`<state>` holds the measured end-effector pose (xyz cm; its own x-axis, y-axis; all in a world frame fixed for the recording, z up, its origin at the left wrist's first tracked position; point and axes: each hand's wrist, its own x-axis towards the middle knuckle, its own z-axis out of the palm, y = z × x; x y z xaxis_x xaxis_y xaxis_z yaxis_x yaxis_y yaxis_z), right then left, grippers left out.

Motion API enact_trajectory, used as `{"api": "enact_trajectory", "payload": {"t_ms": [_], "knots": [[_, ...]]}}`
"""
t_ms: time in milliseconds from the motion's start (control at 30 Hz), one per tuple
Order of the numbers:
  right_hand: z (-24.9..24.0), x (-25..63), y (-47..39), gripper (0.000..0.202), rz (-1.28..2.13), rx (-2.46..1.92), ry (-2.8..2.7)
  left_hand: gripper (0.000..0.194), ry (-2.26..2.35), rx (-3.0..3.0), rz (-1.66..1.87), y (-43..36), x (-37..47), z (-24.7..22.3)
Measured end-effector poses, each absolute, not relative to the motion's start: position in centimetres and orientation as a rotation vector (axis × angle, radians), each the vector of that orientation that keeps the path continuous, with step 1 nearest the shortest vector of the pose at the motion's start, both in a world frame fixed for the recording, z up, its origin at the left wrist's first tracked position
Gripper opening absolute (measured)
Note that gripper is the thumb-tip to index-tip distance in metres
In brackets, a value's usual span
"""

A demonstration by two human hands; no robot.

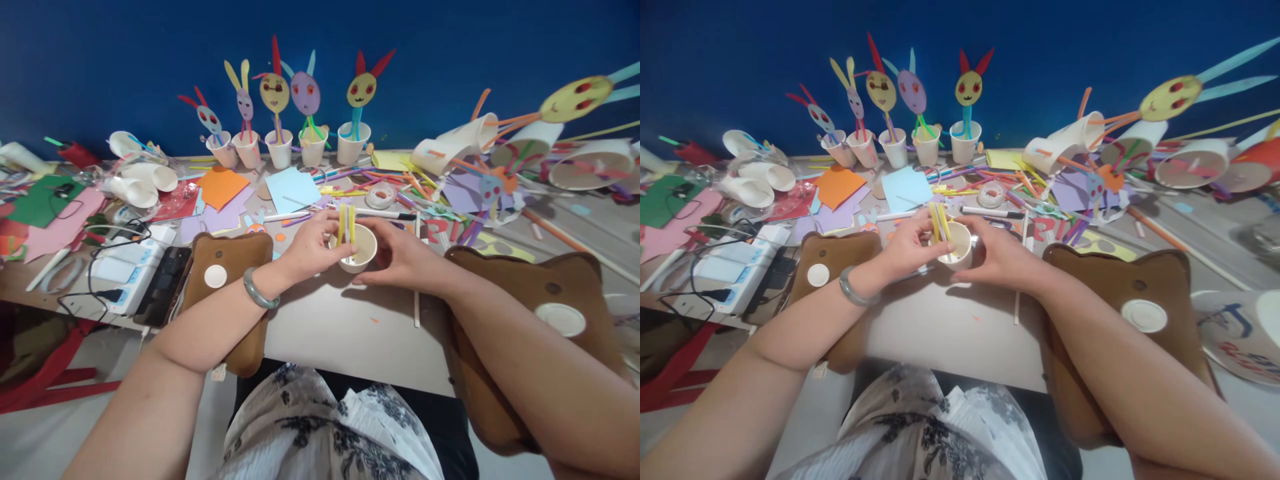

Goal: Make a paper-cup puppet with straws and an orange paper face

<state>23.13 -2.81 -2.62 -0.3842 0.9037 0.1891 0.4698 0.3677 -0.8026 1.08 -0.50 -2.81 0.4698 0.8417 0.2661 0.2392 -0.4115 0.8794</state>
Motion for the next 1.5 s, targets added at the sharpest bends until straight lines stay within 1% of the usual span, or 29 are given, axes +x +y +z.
{"api": "enact_trajectory", "payload": {"t_ms": [133,300,433,600,800,933,1033,1233,1500], "knots": [[-2.7,22.0,-3.2,0.061,0.887,-1.141,-2.087,0.021,0.916,1.881,0.948,-0.4,1.1,-3.1],[-2.6,21.8,-3.4,0.052,0.822,-1.081,-2.074,0.015,0.879,1.959,0.909,-0.2,0.8,-2.5],[-2.5,21.9,-3.5,0.052,0.771,-1.055,-2.093,0.012,0.839,2.024,0.898,-0.1,0.4,-1.8],[-2.6,21.9,-3.6,0.055,0.679,-1.026,-2.143,0.013,0.778,2.107,0.921,0.0,0.0,-1.5],[-2.7,21.9,-3.7,0.059,0.682,-1.018,-2.136,0.042,0.792,1.838,0.951,-0.2,0.0,-1.6],[-2.9,21.8,-3.7,0.061,0.664,-1.023,-2.103,0.053,0.777,1.537,0.98,-0.5,0.4,-1.8],[-3.1,21.6,-3.8,0.06,0.655,-1.03,-2.075,0.058,0.76,1.382,1.018,-0.9,0.9,-1.9],[-3.2,21.1,-4.2,0.062,0.671,-1.043,-2.044,0.056,0.745,1.196,1.097,-1.9,1.7,-1.5],[-3.3,20.8,-4.4,0.06,0.649,-1.074,-2.013,0.046,0.744,1.147,1.13,-2.1,1.9,-1.2]]}}
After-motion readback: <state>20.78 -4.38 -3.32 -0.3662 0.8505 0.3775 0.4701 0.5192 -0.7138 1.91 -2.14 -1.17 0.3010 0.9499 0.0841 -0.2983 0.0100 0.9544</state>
